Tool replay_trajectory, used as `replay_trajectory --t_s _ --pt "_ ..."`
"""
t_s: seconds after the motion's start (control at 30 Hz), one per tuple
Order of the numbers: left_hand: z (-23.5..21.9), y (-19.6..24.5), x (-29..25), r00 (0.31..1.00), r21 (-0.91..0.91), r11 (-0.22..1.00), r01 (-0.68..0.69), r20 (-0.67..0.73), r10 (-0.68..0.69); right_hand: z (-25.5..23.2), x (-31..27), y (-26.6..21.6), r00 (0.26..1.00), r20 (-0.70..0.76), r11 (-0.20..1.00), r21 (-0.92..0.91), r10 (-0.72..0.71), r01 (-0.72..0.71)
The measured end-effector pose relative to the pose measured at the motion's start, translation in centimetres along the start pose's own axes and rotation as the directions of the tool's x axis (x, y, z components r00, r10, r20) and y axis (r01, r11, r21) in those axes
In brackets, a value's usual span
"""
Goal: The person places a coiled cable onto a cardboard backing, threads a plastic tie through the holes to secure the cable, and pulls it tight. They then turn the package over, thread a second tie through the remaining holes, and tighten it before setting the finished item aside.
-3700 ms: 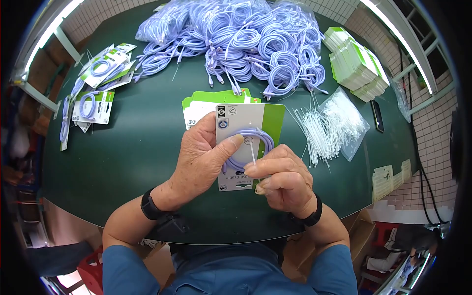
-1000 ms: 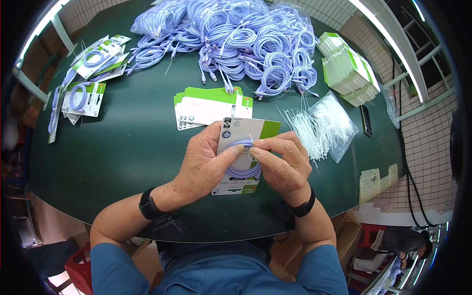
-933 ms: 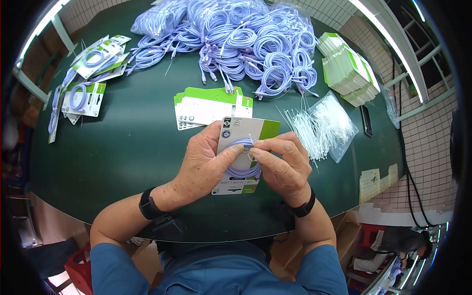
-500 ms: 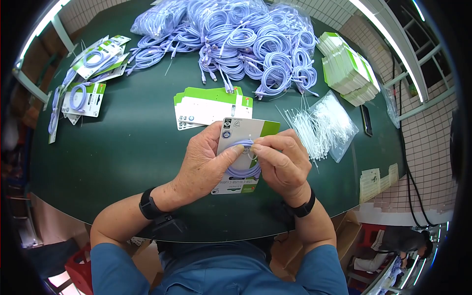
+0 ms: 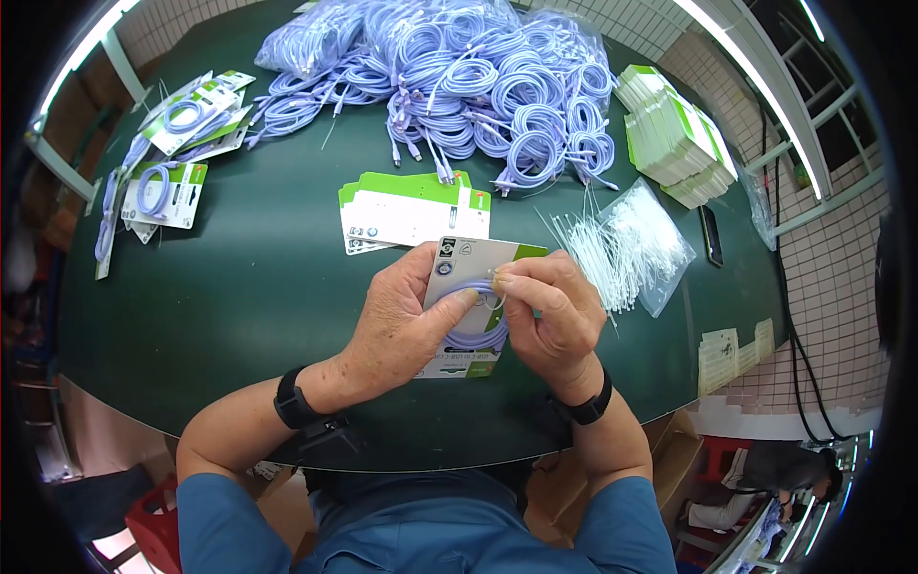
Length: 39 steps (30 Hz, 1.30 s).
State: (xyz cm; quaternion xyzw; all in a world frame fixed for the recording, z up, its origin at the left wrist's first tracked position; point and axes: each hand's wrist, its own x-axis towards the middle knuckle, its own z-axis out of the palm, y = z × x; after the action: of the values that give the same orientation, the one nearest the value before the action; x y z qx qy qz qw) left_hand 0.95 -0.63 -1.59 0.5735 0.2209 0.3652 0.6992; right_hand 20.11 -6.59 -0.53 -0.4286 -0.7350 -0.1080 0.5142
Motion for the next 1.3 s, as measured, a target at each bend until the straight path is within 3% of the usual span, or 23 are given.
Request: replay_trajectory --t_s 0.17,0.27,0.4,0.57,0.83,0.9,0.93,0.97,1.03,1.07,1.17,1.3 --pt "-0.1 -0.4 0.1 1.000 -0.003 1.000 -0.006 -0.002 0.006 -0.3 0.5 -0.1 0.997 0.074 0.999 -0.012 0.036 -0.035" --pt "-0.1 -0.6 -0.1 0.999 0.014 0.999 -0.032 -0.007 0.032 -0.7 0.8 -0.2 0.981 0.141 0.989 0.040 0.134 -0.140" --pt "0.1 -0.3 0.1 0.998 0.103 0.993 -0.051 -0.022 0.054 -1.0 1.0 -0.6 0.986 0.170 0.998 -0.068 0.005 0.007" --pt "0.0 -0.3 0.1 0.999 0.071 0.997 -0.038 -0.032 0.041 -1.0 1.2 -0.6 0.987 0.162 0.994 -0.100 -0.026 0.042" --pt "-0.2 0.0 0.2 0.999 0.138 0.989 -0.048 0.009 0.047 -2.6 1.7 -0.4 0.960 0.251 0.988 0.057 0.124 -0.142" --pt "-0.4 0.0 0.4 0.999 0.110 0.993 -0.053 0.009 0.053 -3.7 2.2 -0.7 0.924 0.180 0.911 0.183 0.338 -0.369" --pt "-0.5 0.1 0.3 0.999 0.116 0.992 -0.044 0.015 0.042 -3.9 2.1 -0.3 0.921 0.173 0.907 0.186 0.348 -0.377" --pt "-0.4 0.3 0.2 0.999 0.085 0.996 -0.037 0.036 0.034 -4.1 2.0 0.4 0.828 0.204 0.767 0.310 0.523 -0.561" --pt "-0.3 0.7 0.0 0.996 0.026 0.999 -0.021 0.086 0.018 -4.0 1.7 1.6 0.549 0.329 0.345 0.508 0.768 -0.789" --pt "-0.2 0.7 0.0 0.995 0.038 0.999 -0.009 0.098 0.006 -3.6 1.2 2.0 0.543 0.318 0.336 0.519 0.777 -0.786" --pt "0.1 0.5 -0.4 0.989 0.020 1.000 -0.022 0.148 0.019 -1.9 -0.7 2.9 0.396 0.772 -0.202 0.547 0.497 -0.813" --pt "0.3 0.8 -0.6 0.984 -0.021 0.999 -0.049 0.170 0.052 -1.6 -0.8 2.7 0.448 0.780 -0.242 0.581 0.436 -0.777"
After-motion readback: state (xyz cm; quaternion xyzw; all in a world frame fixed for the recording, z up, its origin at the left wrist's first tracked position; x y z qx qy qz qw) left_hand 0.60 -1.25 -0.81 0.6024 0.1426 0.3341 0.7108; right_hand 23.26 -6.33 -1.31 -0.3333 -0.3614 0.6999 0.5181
